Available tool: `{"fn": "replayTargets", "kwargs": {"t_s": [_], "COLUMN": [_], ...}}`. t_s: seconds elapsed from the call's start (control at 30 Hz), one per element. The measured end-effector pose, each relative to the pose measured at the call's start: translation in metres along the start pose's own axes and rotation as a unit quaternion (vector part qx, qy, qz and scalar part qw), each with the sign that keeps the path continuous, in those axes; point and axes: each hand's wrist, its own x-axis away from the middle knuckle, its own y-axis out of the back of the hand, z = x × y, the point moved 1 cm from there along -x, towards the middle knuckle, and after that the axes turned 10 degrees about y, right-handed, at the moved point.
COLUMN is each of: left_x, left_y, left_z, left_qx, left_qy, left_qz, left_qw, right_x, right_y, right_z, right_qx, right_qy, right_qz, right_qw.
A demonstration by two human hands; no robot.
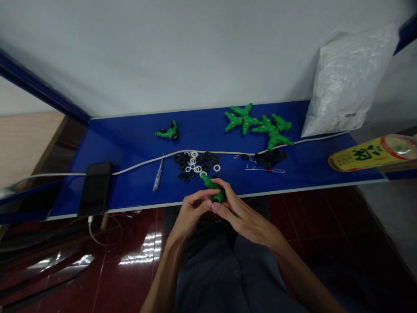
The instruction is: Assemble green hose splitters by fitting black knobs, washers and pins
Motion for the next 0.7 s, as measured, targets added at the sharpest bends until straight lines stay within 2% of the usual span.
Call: {"fn": "replayTargets", "kwargs": {"t_s": [0.17,0.37,0.57,0.7], "left_x": [-0.005,-0.01,-0.012,-0.012], "left_y": [0.006,0.009,0.013,0.011], "left_z": [-0.004,-0.005,-0.011,-0.017], "left_qx": [-0.039,-0.03,-0.031,-0.03], "left_qy": [0.0,-0.005,-0.001,-0.012], "left_qz": [0.021,0.046,0.046,0.038], "left_qw": [0.999,0.998,0.998,0.999], "right_x": [-0.001,-0.006,-0.012,-0.017], "right_y": [0.004,0.015,0.018,0.016], "right_z": [0.002,0.001,-0.009,-0.01], "right_qx": [-0.002,0.015,0.018,0.025], "right_qy": [-0.035,-0.056,-0.016,0.026], "right_qz": [0.041,0.102,0.12,0.083], "right_qw": [0.999,0.993,0.993,0.996]}}
